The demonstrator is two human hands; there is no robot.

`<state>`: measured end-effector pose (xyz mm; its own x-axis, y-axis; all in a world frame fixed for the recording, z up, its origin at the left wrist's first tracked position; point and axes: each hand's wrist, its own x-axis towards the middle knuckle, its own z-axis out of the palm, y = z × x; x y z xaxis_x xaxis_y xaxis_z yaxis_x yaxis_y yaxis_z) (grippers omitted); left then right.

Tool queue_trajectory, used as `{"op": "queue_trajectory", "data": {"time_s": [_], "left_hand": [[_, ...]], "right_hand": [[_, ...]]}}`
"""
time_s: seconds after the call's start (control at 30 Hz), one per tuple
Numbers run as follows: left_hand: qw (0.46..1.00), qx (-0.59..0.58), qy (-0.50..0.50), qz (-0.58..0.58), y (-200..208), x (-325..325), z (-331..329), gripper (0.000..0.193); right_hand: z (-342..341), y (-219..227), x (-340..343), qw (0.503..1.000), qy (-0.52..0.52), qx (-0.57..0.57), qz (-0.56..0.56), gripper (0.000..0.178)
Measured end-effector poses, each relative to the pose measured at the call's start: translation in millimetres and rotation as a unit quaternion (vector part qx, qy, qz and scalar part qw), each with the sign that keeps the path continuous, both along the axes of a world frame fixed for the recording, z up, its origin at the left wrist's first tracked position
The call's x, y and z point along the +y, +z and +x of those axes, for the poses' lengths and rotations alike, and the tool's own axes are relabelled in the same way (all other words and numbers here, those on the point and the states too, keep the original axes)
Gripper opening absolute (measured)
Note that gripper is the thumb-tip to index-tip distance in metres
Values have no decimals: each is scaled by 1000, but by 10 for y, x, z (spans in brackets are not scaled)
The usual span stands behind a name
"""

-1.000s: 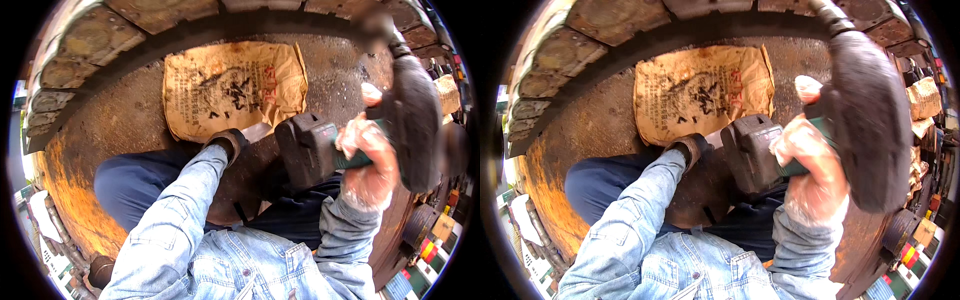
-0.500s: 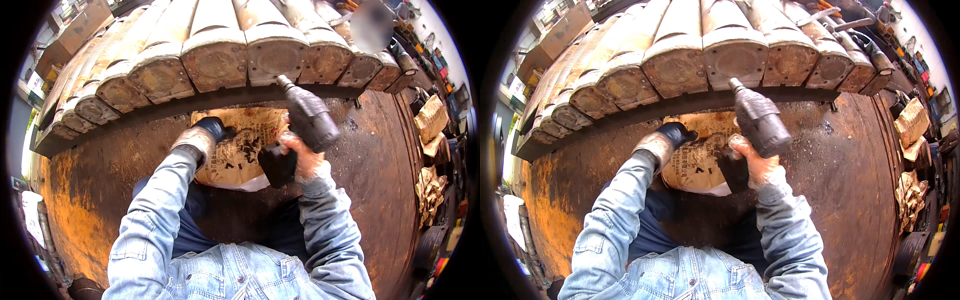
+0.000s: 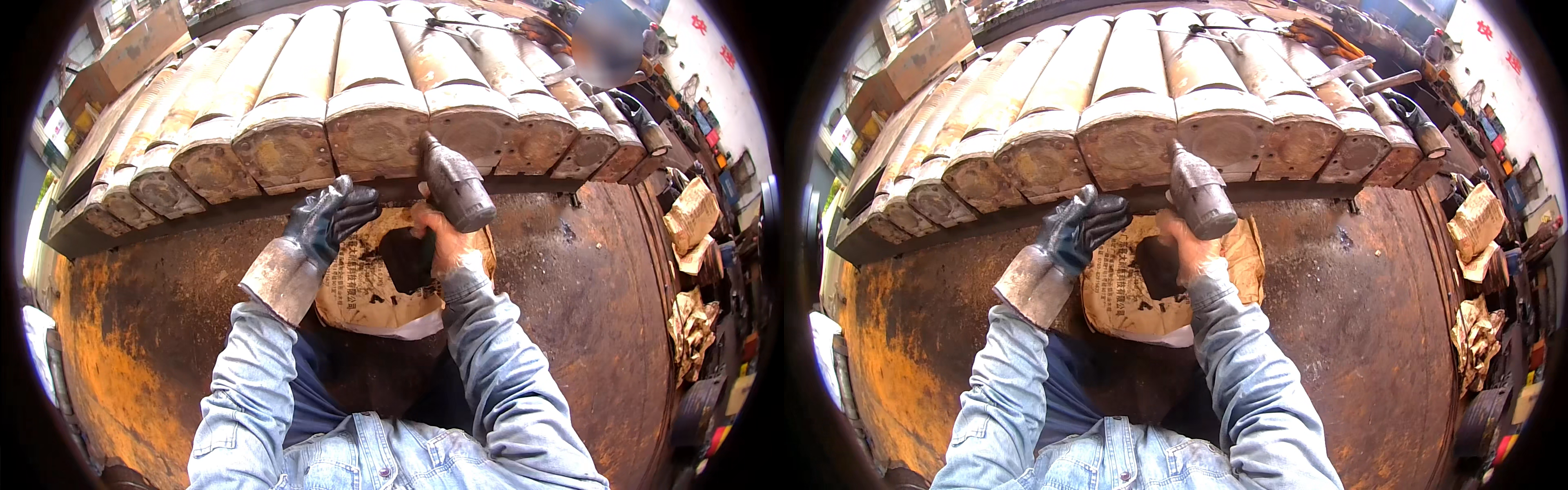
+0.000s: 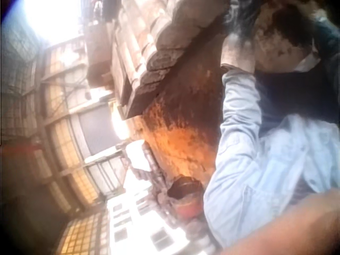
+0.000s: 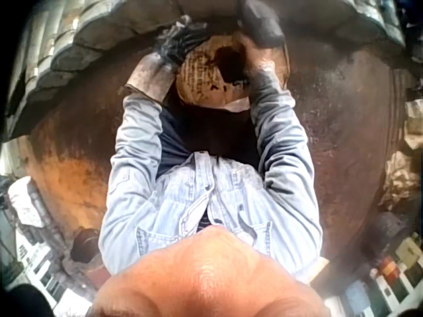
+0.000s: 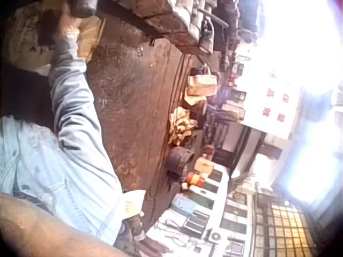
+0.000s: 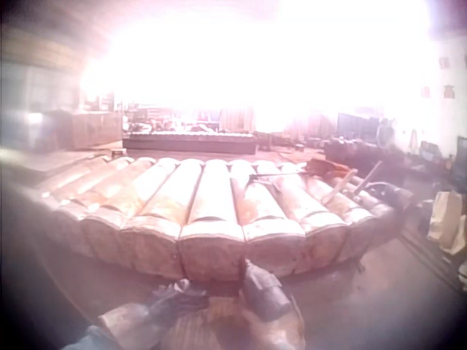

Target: The person uses a handheld power drill to create holes in a row of cylindrical metal components. They hold the drill with both hands and systematically move from one component to the next, drilling into the flat end of each cylinder.

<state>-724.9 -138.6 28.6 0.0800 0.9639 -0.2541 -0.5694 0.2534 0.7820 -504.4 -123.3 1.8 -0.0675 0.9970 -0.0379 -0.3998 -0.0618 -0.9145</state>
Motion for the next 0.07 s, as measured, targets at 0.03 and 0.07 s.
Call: {"op": "queue_trajectory", "data": {"time_s": [0.03, 0.07], "left_hand": [[1000, -8, 1, 12, 23, 0, -26, 62], [1000, -15, 3, 24, 41, 5, -39, 69]], "right_hand": [[-52, -10, 43, 1000, 10, 24, 9, 49], [-99, -33, 92, 998, 21, 48, 18, 51]]}}
